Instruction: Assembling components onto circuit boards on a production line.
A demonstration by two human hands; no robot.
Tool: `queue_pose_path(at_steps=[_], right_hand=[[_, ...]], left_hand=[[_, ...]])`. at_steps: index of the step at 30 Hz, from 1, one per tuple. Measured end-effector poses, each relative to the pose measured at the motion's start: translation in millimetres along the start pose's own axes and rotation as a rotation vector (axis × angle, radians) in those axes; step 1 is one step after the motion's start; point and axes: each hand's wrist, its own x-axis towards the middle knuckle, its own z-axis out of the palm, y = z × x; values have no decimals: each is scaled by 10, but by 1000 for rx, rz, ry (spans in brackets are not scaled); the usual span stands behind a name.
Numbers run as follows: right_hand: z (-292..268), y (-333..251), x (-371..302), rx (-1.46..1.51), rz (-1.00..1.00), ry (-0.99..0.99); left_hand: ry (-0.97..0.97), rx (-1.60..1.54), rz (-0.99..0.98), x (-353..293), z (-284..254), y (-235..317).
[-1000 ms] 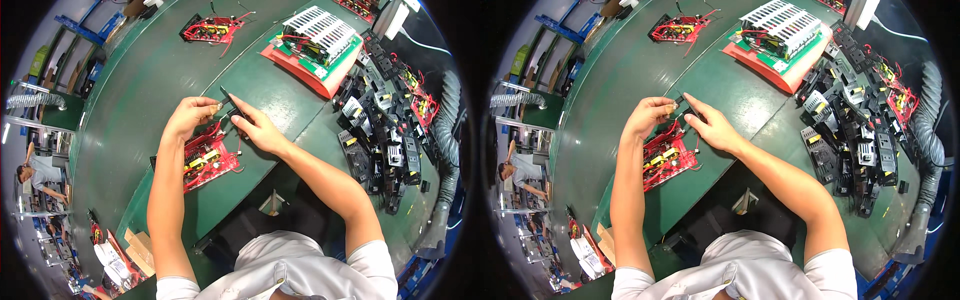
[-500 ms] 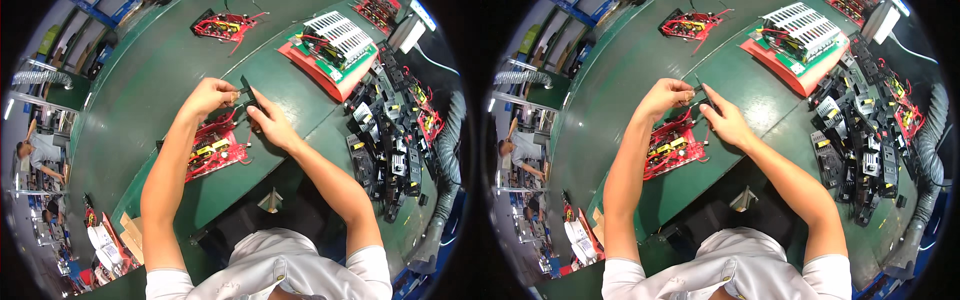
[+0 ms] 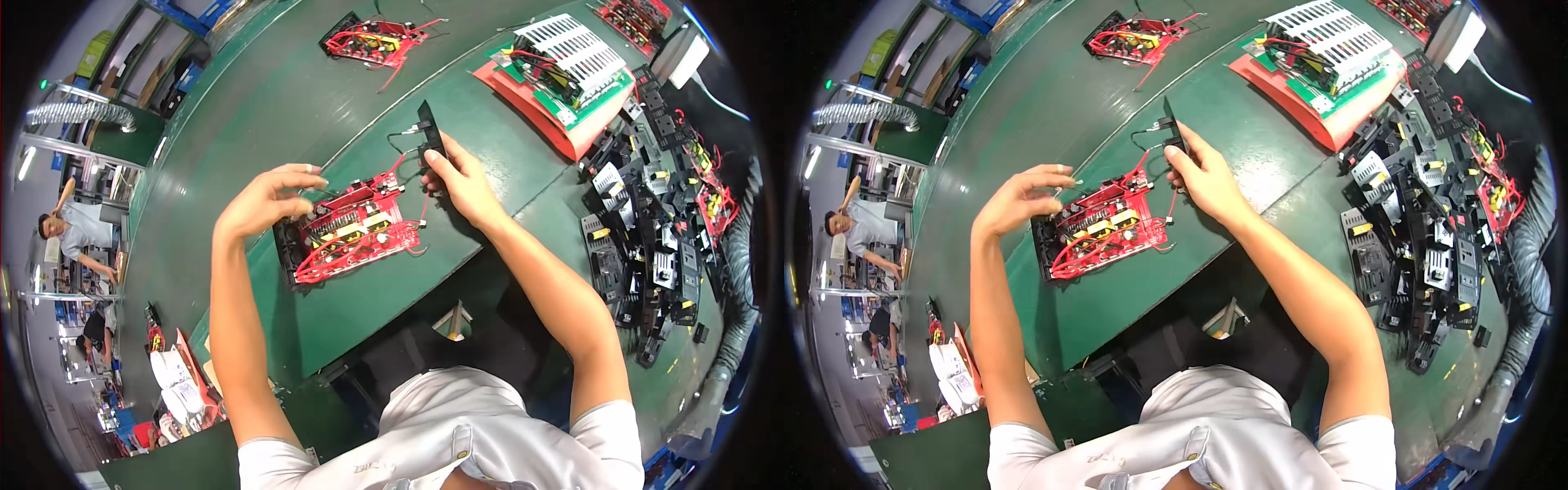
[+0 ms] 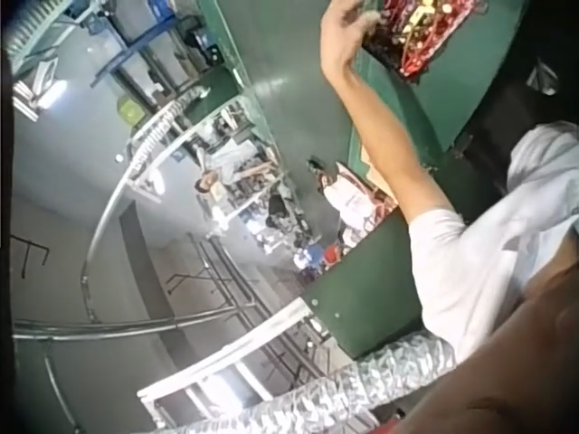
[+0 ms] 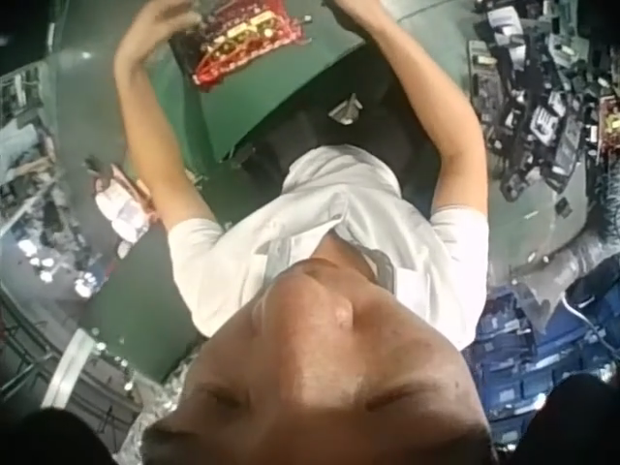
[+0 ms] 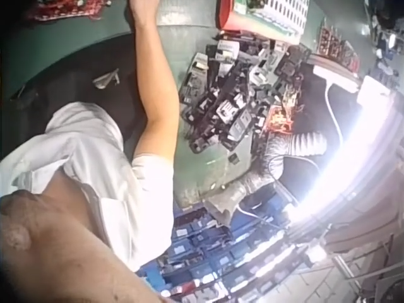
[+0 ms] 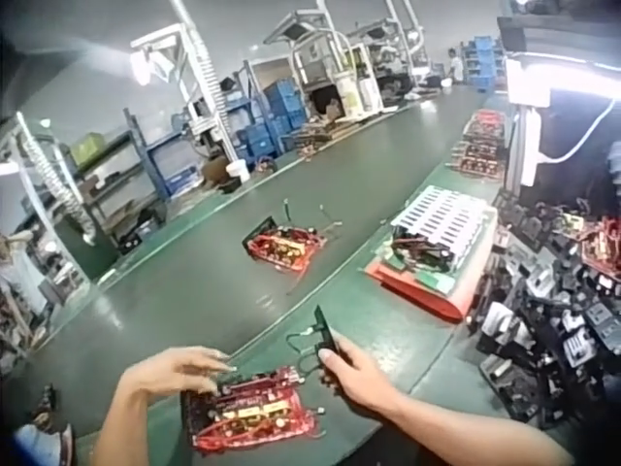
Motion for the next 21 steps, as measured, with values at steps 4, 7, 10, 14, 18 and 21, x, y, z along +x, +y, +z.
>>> queue_pose_path(at_steps=[4,7,10,14,18,21], right_hand=[[-23,-21,5,24,28,8],[-25,-41,24,42,93,37],[38,-49,52,88,113,34],[128,-126,75,148,209,86],[381,-150,193,99,91,118],[474,-172,216,96,72,70]], left_hand=[[184,97,192,179,99,-1],[195,95,183,329,234,151],[251,131,206,472,424,133],[456,238,337,567,686,129],[486,372,378,510,769,114],[382,267,375,444,647,54]])
